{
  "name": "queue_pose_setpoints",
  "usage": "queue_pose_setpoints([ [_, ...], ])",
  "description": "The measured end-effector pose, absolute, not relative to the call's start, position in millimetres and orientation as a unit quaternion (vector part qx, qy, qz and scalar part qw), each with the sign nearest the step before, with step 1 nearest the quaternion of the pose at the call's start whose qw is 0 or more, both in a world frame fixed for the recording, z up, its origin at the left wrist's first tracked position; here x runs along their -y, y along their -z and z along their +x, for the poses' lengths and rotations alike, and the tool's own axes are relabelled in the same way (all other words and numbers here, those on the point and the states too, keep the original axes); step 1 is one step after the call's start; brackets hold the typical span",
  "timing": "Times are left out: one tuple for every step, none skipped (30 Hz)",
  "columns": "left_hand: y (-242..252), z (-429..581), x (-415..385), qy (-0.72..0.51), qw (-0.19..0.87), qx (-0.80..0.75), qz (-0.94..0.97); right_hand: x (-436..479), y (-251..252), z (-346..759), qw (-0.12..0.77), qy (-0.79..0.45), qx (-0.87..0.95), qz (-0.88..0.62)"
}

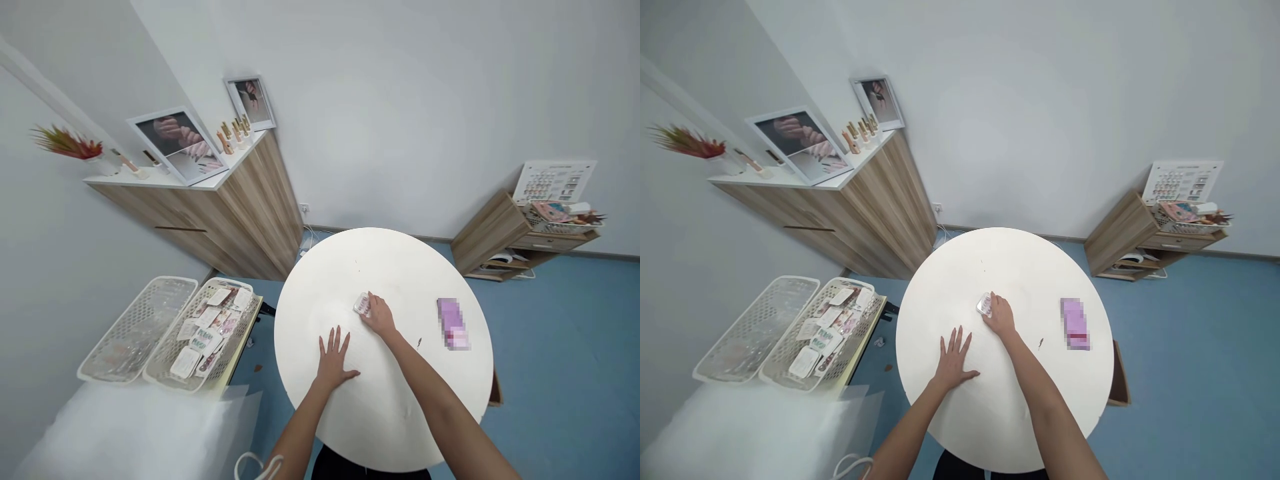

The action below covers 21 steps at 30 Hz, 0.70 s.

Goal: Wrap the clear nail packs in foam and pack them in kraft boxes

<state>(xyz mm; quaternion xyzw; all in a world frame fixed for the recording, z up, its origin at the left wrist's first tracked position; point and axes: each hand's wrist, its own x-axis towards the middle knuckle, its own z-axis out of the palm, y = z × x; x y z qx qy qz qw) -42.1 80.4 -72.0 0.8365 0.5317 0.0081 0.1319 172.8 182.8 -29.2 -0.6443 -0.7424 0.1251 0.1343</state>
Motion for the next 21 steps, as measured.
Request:
queue_pose_setpoints([
  [71, -42, -90, 0.001, 0.136, -0.509, 0.850, -177, 26, 179, 0.148, -0.123, 0.735, -0.651],
  [71, -41, -100, 0.012, 0.142, -0.487, 0.862, -170, 23, 185, 0.161, -0.124, 0.728, -0.655],
  [70, -40, -109, 0.025, 0.147, -0.466, 0.872, -163, 20, 191, 0.173, -0.128, 0.721, -0.658],
  [70, -38, -118, 0.039, 0.150, -0.448, 0.881, -156, 17, 196, 0.186, -0.134, 0.714, -0.661],
  [70, -37, -127, 0.053, 0.152, -0.431, 0.888, -148, 14, 201, 0.200, -0.141, 0.708, -0.663],
  [69, -35, -135, 0.067, 0.152, -0.415, 0.895, -140, 12, 206, 0.213, -0.148, 0.702, -0.664],
  [69, -33, -142, 0.080, 0.152, -0.398, 0.901, -133, 10, 210, 0.224, -0.152, 0.698, -0.663],
  [68, -31, -149, 0.092, 0.150, -0.382, 0.907, -125, 8, 214, 0.230, -0.155, 0.697, -0.661],
  [67, -28, -156, 0.101, 0.149, -0.366, 0.913, -118, 6, 217, 0.233, -0.155, 0.701, -0.656],
  [65, -25, -162, 0.108, 0.147, -0.351, 0.919, -111, 4, 220, 0.233, -0.154, 0.709, -0.648],
  [63, -22, -168, 0.115, 0.145, -0.338, 0.923, -105, 3, 222, 0.229, -0.152, 0.719, -0.639],
  [60, -18, -173, 0.120, 0.142, -0.328, 0.926, -98, 2, 224, 0.225, -0.148, 0.730, -0.628],
  [56, -14, -176, 0.124, 0.137, -0.319, 0.930, -92, 1, 226, 0.220, -0.145, 0.741, -0.618],
  [52, -9, -179, 0.125, 0.130, -0.311, 0.933, -86, 1, 227, 0.217, -0.140, 0.750, -0.609],
  [48, -5, -180, 0.121, 0.121, -0.306, 0.937, -81, 1, 228, 0.215, -0.136, 0.756, -0.603],
  [44, -2, -179, 0.110, 0.108, -0.308, 0.939, -76, 1, 229, 0.216, -0.133, 0.759, -0.600],
  [40, 1, -176, 0.094, 0.093, -0.318, 0.939, -71, 2, 229, 0.217, -0.131, 0.760, -0.599],
  [37, 3, -170, 0.073, 0.078, -0.338, 0.935, -67, 4, 229, 0.220, -0.129, 0.759, -0.599],
  [35, 4, -162, 0.052, 0.065, -0.370, 0.925, -64, 5, 229, 0.222, -0.127, 0.758, -0.600],
  [34, 4, -152, 0.031, 0.056, -0.408, 0.911, -61, 7, 229, 0.223, -0.126, 0.757, -0.601],
  [34, 3, -140, 0.013, 0.052, -0.448, 0.892, -58, 8, 229, 0.224, -0.125, 0.757, -0.602],
])
